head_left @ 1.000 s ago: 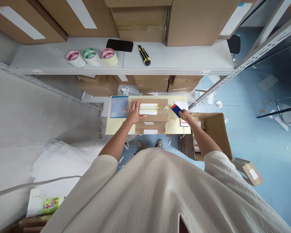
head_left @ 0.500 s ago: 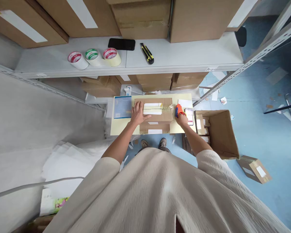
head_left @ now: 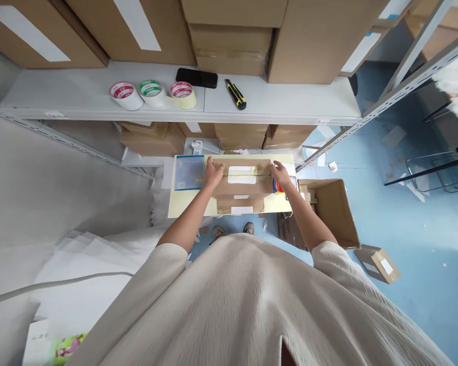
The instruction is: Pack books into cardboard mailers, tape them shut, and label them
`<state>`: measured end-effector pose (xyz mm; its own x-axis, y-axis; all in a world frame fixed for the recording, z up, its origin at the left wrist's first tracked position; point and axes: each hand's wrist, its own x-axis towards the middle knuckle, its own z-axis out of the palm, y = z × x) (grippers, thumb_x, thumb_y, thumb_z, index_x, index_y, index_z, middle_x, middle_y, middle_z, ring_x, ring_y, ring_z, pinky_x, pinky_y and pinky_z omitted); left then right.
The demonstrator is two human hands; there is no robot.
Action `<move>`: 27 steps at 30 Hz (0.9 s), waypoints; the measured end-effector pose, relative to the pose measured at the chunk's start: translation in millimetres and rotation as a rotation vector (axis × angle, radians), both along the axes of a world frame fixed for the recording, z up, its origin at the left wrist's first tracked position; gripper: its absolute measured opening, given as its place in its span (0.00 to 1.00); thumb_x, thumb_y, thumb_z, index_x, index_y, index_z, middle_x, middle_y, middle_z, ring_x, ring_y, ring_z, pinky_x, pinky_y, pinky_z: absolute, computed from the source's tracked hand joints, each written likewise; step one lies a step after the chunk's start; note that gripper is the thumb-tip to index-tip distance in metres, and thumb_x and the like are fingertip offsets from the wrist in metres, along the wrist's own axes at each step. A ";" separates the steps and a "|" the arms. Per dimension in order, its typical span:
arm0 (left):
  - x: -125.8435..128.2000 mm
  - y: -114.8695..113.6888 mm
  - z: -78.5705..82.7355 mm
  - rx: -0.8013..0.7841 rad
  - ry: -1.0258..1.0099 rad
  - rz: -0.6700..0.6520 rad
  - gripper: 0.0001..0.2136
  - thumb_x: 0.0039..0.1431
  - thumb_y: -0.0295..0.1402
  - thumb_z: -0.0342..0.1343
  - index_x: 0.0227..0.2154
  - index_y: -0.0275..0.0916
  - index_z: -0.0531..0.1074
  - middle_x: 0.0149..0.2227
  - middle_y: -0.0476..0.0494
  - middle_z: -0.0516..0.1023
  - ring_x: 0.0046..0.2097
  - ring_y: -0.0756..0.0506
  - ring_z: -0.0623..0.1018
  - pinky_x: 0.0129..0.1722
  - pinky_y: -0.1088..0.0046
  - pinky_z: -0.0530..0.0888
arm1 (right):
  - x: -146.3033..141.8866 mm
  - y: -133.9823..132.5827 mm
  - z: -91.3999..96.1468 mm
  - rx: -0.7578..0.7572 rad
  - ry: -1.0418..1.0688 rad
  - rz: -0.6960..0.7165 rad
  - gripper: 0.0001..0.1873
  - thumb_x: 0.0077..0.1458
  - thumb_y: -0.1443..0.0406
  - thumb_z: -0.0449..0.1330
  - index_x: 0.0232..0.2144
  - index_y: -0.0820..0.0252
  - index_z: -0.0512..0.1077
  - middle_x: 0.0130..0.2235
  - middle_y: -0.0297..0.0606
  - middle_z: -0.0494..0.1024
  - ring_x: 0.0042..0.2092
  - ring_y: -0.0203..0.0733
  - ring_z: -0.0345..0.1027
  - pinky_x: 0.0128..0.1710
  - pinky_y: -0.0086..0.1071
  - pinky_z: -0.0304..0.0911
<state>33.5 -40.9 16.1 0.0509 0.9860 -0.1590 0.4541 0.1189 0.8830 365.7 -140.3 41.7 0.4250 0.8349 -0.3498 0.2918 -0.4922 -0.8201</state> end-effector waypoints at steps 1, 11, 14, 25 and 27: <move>-0.1 0.7 3.1 -0.001 -0.019 0.031 0.41 0.73 0.47 0.68 0.83 0.45 0.62 0.73 0.30 0.79 0.78 0.30 0.75 0.82 0.46 0.67 | -0.9 -0.8 5.2 0.017 -0.005 -0.006 0.49 0.67 0.34 0.63 0.75 0.59 0.74 0.57 0.52 0.89 0.55 0.58 0.84 0.62 0.52 0.77; -10.4 14.0 41.2 0.256 -0.143 0.218 0.31 0.77 0.46 0.68 0.77 0.49 0.68 0.66 0.35 0.76 0.74 0.32 0.76 0.80 0.45 0.68 | -7.4 -8.9 62.0 0.334 -0.086 0.015 0.52 0.69 0.27 0.59 0.79 0.50 0.67 0.67 0.54 0.82 0.65 0.61 0.80 0.63 0.52 0.79; -16.1 -8.2 26.3 0.169 -0.108 0.257 0.32 0.77 0.43 0.66 0.78 0.44 0.67 0.66 0.31 0.78 0.72 0.32 0.78 0.77 0.49 0.72 | -20.0 -26.6 40.6 0.254 -0.060 0.002 0.54 0.68 0.26 0.57 0.80 0.51 0.66 0.66 0.55 0.82 0.65 0.61 0.79 0.63 0.51 0.78; -37.7 -58.7 -35.9 -0.319 0.153 0.128 0.28 0.79 0.48 0.59 0.72 0.37 0.74 0.62 0.23 0.86 0.71 0.23 0.82 0.75 0.43 0.74 | -30.0 -72.7 -16.4 -0.270 -0.142 0.160 0.49 0.67 0.27 0.57 0.64 0.59 0.80 0.62 0.63 0.85 0.61 0.67 0.78 0.71 0.59 0.69; -33.6 -38.5 -36.2 -0.292 0.107 0.134 0.28 0.78 0.48 0.60 0.72 0.38 0.74 0.65 0.24 0.85 0.73 0.26 0.81 0.76 0.47 0.73 | -25.9 -57.4 -13.1 -0.193 -0.149 0.123 0.49 0.67 0.27 0.57 0.65 0.59 0.80 0.62 0.61 0.85 0.62 0.67 0.78 0.71 0.58 0.70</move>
<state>-0.1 -79.4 -20.0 -0.1083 0.8948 -0.4331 0.5056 0.4247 0.7510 339.7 -197.7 28.6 0.3835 0.8073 -0.4486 0.4698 -0.5887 -0.6578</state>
